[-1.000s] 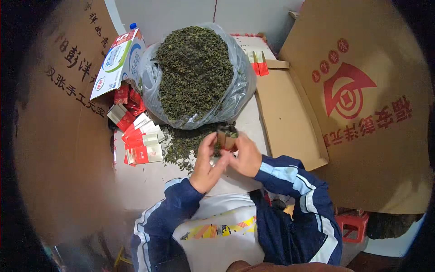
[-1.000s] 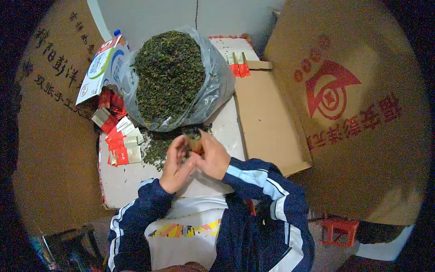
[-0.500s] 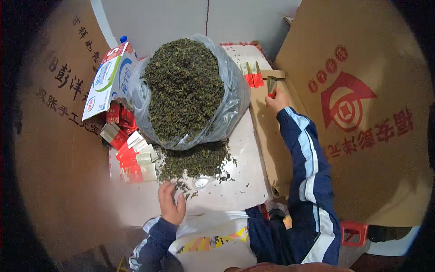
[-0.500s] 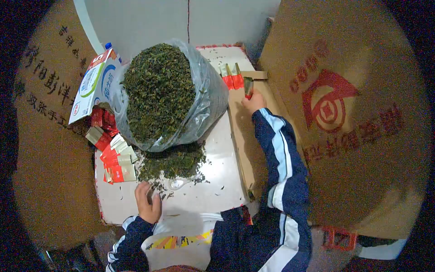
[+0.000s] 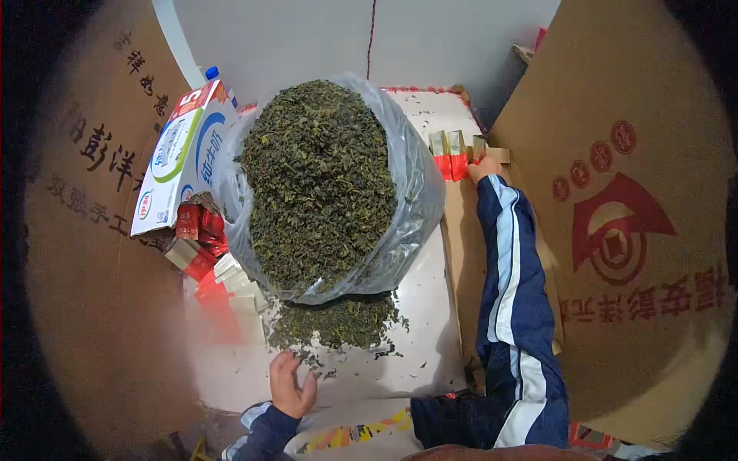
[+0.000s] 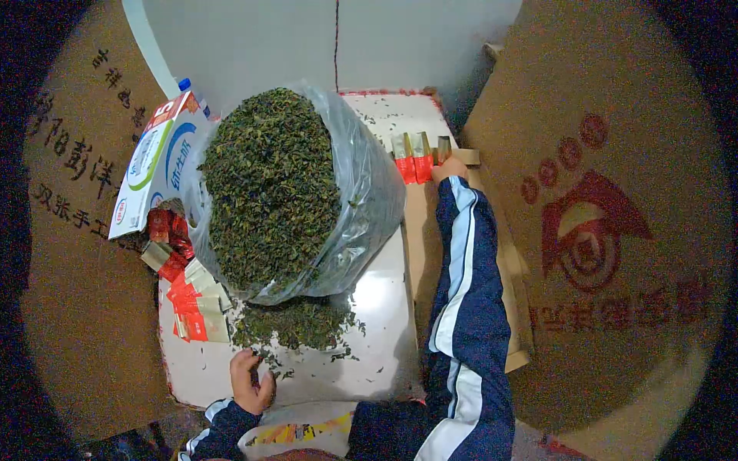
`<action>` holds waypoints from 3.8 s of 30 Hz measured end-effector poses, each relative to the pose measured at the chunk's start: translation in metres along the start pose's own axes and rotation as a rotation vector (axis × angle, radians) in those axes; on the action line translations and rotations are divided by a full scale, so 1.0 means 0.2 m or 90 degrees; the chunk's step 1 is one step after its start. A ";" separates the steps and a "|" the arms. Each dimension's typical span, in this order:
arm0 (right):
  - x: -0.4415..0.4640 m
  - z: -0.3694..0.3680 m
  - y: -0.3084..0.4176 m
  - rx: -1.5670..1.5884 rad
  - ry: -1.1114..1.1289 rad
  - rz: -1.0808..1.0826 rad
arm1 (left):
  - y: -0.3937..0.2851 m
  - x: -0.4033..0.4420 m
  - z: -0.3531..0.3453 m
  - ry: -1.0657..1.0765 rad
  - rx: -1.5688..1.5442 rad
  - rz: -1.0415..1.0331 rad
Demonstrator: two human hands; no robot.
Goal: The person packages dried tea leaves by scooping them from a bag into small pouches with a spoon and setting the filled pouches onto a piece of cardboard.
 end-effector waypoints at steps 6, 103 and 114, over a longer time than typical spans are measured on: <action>-0.01 -0.03 0.05 -0.007 0.019 -0.004 | 0.01 0.00 -0.01 0.021 0.012 0.014; -1.57 0.96 1.17 0.242 -0.038 0.635 | 0.04 0.16 -0.07 -0.033 -0.169 0.149; -1.62 1.11 1.15 0.435 -0.102 0.650 | 0.03 0.25 -0.07 -0.071 -0.159 0.114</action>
Point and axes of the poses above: each hand's wrist, its own x-axis towards the middle knuckle, its own z-axis out of the back of the hand, y = z × x, the point moved 9 cm from there along x, towards the middle knuckle, and after that the axes turned 15 degrees about -y, right-handed, at the moved point
